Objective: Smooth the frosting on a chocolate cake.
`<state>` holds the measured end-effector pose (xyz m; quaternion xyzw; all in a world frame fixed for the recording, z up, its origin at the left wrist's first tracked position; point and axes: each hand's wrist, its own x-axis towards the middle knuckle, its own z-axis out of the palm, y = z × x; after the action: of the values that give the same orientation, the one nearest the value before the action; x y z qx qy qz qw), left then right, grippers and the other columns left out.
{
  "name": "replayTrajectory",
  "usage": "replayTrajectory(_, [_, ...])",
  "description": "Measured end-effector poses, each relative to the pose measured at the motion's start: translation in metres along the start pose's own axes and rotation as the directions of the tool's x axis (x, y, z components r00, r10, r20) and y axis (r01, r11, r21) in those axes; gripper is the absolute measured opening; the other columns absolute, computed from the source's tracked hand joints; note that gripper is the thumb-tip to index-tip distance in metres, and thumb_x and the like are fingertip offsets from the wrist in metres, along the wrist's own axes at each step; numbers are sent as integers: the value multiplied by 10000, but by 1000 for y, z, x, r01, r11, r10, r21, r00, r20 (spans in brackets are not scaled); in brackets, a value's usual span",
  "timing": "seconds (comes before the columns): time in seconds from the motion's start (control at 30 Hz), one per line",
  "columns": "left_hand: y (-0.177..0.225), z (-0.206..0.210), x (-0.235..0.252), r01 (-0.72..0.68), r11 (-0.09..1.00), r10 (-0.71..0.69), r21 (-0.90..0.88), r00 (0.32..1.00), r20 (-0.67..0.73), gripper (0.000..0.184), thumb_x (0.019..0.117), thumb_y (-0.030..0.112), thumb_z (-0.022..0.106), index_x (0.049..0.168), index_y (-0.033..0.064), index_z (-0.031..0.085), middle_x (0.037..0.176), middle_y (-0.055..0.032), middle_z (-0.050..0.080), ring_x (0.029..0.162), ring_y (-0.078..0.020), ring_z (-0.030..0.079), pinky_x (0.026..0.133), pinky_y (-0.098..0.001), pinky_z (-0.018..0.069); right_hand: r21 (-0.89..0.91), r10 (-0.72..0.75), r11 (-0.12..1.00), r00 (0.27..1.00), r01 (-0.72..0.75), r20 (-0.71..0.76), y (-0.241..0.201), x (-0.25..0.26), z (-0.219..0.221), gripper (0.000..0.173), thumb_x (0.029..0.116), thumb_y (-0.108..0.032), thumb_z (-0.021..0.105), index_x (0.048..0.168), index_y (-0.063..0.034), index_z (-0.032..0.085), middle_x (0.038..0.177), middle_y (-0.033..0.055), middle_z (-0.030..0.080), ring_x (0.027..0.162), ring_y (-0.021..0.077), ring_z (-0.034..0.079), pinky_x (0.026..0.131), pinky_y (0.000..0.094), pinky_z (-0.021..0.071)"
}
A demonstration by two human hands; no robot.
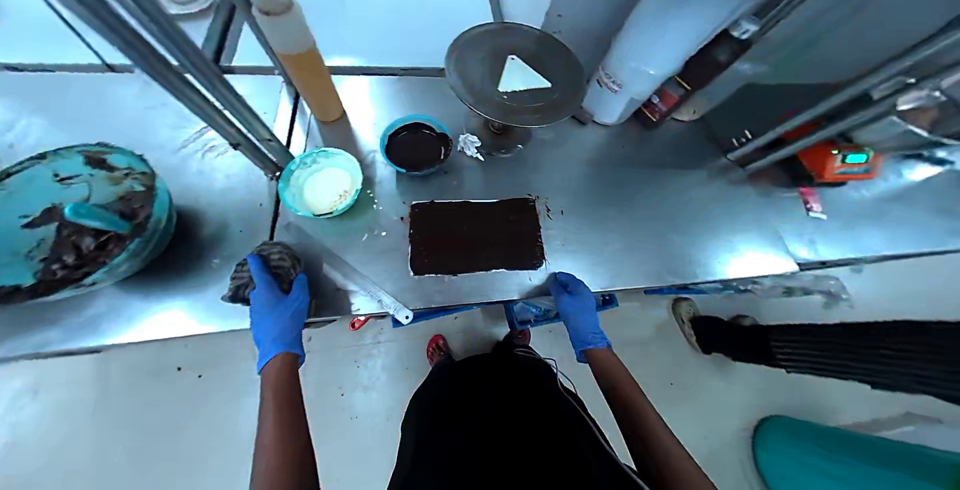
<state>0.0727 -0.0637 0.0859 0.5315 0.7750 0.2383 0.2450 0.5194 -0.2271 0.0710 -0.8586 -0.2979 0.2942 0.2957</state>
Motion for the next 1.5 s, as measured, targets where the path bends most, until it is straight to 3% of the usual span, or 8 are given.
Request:
replayTrajectory(0.1, [0, 11, 2, -13, 992, 9, 125, 999, 36, 826, 980, 380, 640, 1649, 207, 187, 1429, -359, 501, 1297, -572, 499, 1013, -757, 390, -29, -7, 1000, 1000, 6, -20, -4, 6, 10, 284, 1007, -154, 600, 1231, -5, 694, 1167, 227, 683, 1102, 358, 654, 961, 569, 512])
replayTrajectory(0.3, [10, 8, -6, 29, 997, -33, 67, 998, 57, 832, 974, 398, 663, 1645, 203, 212, 1494, -354, 435, 1348, -557, 454, 1056, -745, 364, 58, 87, 995, 996, -87, -1, -25, 5, 17, 240, 995, -104, 561, 1146, 21, 700, 1057, 232, 694, 991, 364, 671, 867, 580, 526])
replayTrajectory(0.43, [4, 7, -7, 18, 999, -20, 35, 998, 52, 825, 976, 394, 656, 1646, 208, 212, 1520, -340, 413, 1370, -543, 439, 1071, -739, 351, 384, 285, 872, 953, -303, 105, -39, 3, 12, 237, 1014, -65, 525, 1215, 24, 612, 865, 136, 603, 672, 196, 560, 611, 377, 504])
replayTrajectory(0.5, [3, 7, -7, 15, 1000, -16, 24, 998, 52, 821, 977, 393, 653, 1646, 212, 214, 1519, -335, 421, 1376, -534, 439, 1076, -731, 352, 416, 324, 832, 930, -367, 172, -48, 0, 3, 225, 1022, -115, 535, 1209, -16, 611, 883, 113, 595, 691, 177, 547, 632, 358, 491])
replayTrajectory(0.6, [0, 8, -7, -3, 1000, 2, 18, 998, 58, 830, 982, 397, 647, 1649, 190, 198, 1514, -327, 435, 1380, -526, 441, 1088, -722, 345, 441, 350, 810, 922, -387, 167, -53, 5, 1, 109, 1004, -121, 564, 1017, -33, 626, 797, 72, 579, 644, 148, 549, 598, 322, 491])
replayTrajectory(0.73, [-1, 9, -5, 7, 999, -8, 31, 999, 47, 824, 982, 394, 650, 1646, 189, 207, 1526, -328, 417, 1381, -526, 439, 1087, -715, 355, 465, 365, 805, 925, -369, 103, -47, 21, 9, 116, 999, -92, 613, 1015, 17, 651, 765, 81, 640, 572, 115, 574, 535, 267, 502])
replayTrajectory(1.2, [-2, 15, -1, 25, 998, -25, 60, 1000, 6, 797, 974, 408, 650, 1638, 231, 247, 1485, -351, 448, 1341, -555, 463, 1048, -727, 378, 329, 72, 944, 969, 10, -236, -39, 30, 25, 86, 855, 56, 683, 923, 26, 640, 818, 163, 630, 757, 270, 599, 683, 473, 491])
replayTrajectory(1.5, [3, 22, -3, 41, 998, -39, 53, 998, -48, 803, 973, 424, 656, 1633, 202, 257, 1499, -352, 428, 1360, -548, 445, 1071, -716, 366, 268, 51, 963, 972, 13, -228, -30, 43, -9, 120, 872, 9, 690, 982, 20, 642, 870, 183, 652, 810, 315, 627, 707, 524, 508])
